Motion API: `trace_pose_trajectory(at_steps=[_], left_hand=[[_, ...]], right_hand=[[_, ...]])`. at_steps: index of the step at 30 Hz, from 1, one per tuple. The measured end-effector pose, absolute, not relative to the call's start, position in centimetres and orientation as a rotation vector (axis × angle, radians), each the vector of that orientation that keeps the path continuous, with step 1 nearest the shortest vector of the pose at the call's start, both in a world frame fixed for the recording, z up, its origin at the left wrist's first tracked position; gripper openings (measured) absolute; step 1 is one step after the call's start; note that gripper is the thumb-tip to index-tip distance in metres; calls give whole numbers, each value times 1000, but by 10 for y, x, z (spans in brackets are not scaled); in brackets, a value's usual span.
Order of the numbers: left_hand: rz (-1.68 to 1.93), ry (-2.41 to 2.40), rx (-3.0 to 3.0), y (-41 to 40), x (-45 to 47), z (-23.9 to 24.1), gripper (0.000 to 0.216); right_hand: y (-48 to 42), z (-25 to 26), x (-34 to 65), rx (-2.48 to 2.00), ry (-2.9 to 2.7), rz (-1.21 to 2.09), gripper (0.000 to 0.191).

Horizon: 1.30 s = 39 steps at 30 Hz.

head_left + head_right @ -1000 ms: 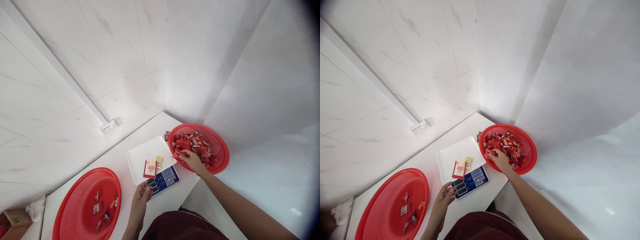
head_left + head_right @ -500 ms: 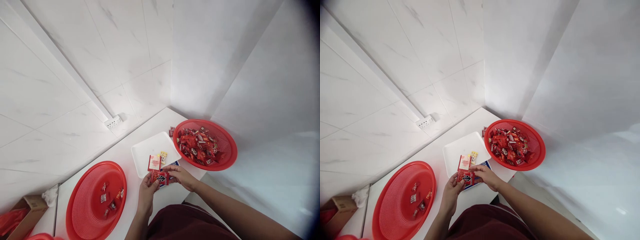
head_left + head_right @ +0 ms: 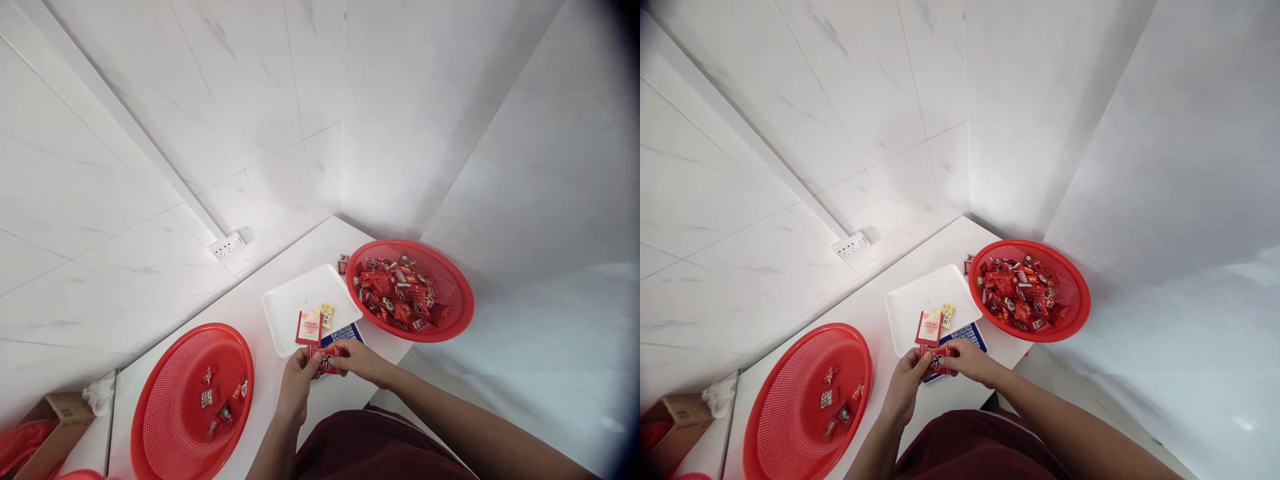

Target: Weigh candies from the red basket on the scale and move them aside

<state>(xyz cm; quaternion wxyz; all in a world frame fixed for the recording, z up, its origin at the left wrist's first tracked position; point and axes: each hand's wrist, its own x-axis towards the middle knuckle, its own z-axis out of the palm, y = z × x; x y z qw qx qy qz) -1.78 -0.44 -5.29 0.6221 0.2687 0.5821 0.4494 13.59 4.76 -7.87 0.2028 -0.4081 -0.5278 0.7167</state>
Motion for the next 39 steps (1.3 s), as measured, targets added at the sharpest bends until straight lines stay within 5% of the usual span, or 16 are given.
trace_pose_trajectory(at_steps=[20, 39], left_hand=[[1163, 1389, 629, 4, -20, -51, 32], [1209, 1430, 561, 13, -8, -60, 41]], right_hand=[[51, -66, 136, -1098, -1471, 1999, 56], [66, -67, 143, -1224, -1316, 2092, 43]])
